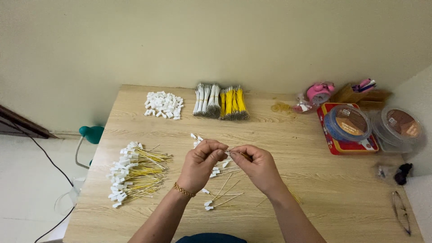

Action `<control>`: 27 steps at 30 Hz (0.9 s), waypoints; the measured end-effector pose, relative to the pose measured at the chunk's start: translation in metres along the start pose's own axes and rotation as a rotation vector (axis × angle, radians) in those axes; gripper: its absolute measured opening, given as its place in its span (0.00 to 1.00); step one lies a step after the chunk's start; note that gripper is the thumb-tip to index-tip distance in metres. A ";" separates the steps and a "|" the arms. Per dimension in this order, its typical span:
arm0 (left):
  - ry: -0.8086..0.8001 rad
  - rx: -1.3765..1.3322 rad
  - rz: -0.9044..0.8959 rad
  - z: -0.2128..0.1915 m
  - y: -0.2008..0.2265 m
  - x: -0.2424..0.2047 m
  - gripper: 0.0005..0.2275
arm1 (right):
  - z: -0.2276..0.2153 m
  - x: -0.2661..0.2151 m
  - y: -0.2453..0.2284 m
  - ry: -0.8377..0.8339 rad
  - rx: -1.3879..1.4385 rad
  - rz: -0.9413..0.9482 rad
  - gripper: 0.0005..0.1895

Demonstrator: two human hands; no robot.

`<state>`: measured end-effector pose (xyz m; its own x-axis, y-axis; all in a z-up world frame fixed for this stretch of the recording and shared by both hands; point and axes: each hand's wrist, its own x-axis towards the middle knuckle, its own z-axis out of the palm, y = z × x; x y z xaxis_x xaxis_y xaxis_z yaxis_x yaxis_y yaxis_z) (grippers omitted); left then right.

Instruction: Inserting yellow wires into small white plastic connectors to create wire harnesses.

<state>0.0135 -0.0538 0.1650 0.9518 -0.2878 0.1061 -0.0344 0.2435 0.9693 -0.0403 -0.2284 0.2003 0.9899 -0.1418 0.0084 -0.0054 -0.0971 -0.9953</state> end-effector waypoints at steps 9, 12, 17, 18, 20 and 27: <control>0.049 -0.043 -0.287 -0.008 0.023 0.002 0.11 | 0.007 -0.019 -0.058 0.099 -0.400 -0.320 0.05; 0.037 -0.195 -0.231 -0.008 0.021 0.000 0.10 | 0.005 -0.011 -0.048 0.124 -0.578 -0.403 0.05; 0.080 -0.231 -0.153 -0.002 0.010 -0.006 0.11 | 0.003 -0.009 -0.042 0.112 -0.613 -0.394 0.02; 0.078 -0.242 -0.160 -0.002 0.011 -0.006 0.11 | 0.005 -0.010 -0.044 0.103 -0.598 -0.379 0.03; 0.084 -0.272 -0.172 -0.003 0.009 -0.007 0.11 | 0.005 -0.009 -0.040 0.086 -0.552 -0.344 0.03; 0.069 -0.302 -0.176 -0.001 0.009 -0.007 0.11 | 0.007 -0.011 -0.051 0.022 -0.474 -0.242 0.06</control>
<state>0.0073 -0.0489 0.1726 0.9537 -0.2895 -0.0819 0.2141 0.4617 0.8608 -0.0502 -0.2154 0.2507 0.9675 -0.0802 0.2396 0.1544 -0.5633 -0.8117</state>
